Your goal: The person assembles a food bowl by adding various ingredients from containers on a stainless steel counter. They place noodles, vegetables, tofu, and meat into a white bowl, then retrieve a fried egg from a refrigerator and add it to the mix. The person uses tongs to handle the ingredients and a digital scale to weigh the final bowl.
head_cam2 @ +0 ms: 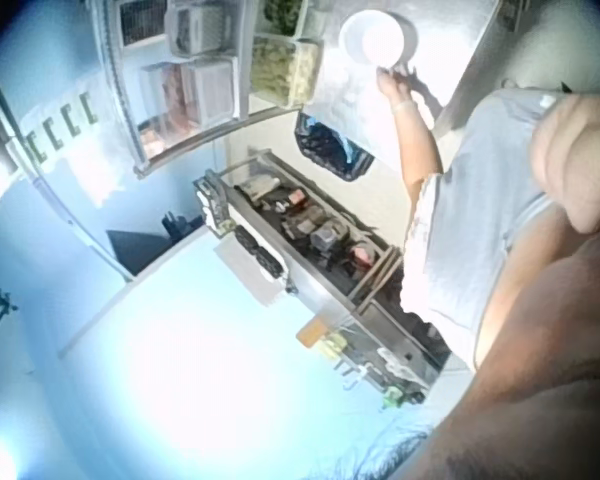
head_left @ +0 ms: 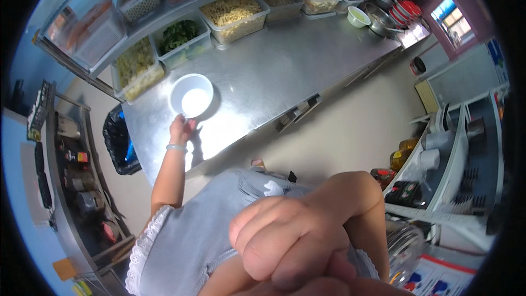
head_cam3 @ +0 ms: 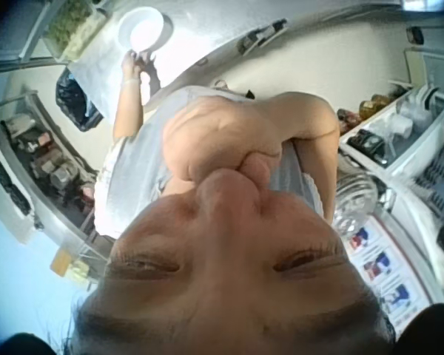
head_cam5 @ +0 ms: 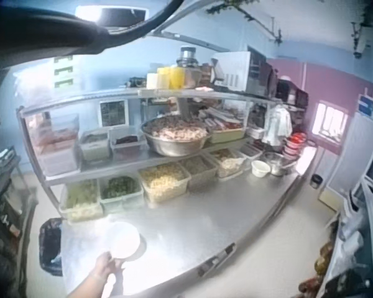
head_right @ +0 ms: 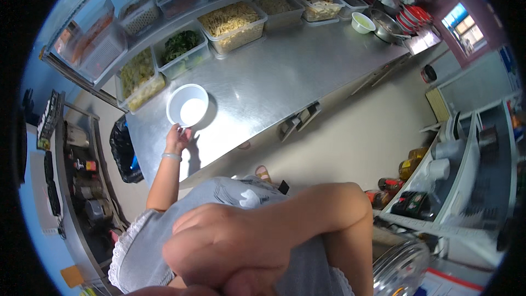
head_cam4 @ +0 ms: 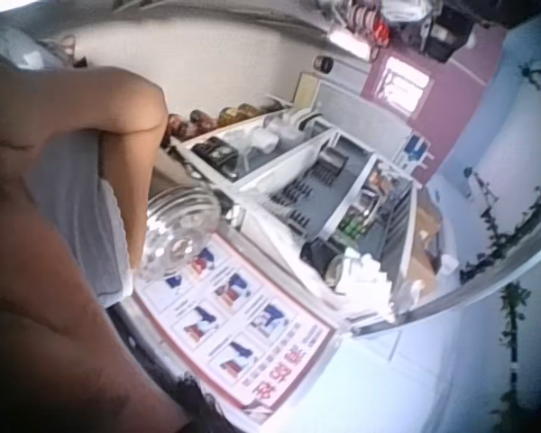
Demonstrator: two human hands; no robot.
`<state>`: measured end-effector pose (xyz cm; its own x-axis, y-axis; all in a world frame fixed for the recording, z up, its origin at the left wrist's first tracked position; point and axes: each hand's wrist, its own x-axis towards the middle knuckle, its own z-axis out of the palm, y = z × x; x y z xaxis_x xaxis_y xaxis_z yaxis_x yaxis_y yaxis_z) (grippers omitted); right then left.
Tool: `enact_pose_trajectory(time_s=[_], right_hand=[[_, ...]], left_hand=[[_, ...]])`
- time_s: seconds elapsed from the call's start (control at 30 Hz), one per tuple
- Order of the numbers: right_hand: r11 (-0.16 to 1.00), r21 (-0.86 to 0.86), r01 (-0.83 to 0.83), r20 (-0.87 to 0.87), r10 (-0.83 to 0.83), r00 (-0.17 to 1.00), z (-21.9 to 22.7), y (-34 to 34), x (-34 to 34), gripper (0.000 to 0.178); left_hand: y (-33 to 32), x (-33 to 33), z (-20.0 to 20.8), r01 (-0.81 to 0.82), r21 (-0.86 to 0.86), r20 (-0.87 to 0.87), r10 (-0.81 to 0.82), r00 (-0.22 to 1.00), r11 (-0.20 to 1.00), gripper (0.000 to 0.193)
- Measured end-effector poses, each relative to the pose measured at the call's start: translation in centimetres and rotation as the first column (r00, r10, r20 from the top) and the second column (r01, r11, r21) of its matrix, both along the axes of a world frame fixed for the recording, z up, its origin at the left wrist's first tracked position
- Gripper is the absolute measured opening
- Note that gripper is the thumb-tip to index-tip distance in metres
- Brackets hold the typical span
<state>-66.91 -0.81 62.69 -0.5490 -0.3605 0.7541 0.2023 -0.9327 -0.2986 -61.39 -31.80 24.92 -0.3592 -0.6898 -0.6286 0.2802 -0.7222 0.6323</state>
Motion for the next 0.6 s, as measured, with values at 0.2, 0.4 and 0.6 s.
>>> enact_pose_trajectory(time_s=[0.2, 0.4, 0.6], right_hand=[[0.817, 0.242, -0.523, -0.636, 0.541, 0.550, -0.7, -1.9, -14.7, 0.043], [0.225, 0.954, -0.199, -0.103, 0.867, 0.487, -11.6, -8.9, -27.9, 0.017], [0.552, 0.690, 0.468, -0.635, 0.772, 0.025, -23.0, -14.8, -30.1, 0.019]], left_hand=[[2.0, -1.4, 0.8, -0.217, 0.059, -0.009, 0.218, 0.976, 0.974, 0.025], [1.7, -0.3, 1.2, -0.344, 0.127, -0.049, 0.352, 0.935, 0.930, 0.025], [2.0, 1.8, 0.9, -0.427, 0.073, -0.016, 0.429, 0.903, 0.901, 0.025]])
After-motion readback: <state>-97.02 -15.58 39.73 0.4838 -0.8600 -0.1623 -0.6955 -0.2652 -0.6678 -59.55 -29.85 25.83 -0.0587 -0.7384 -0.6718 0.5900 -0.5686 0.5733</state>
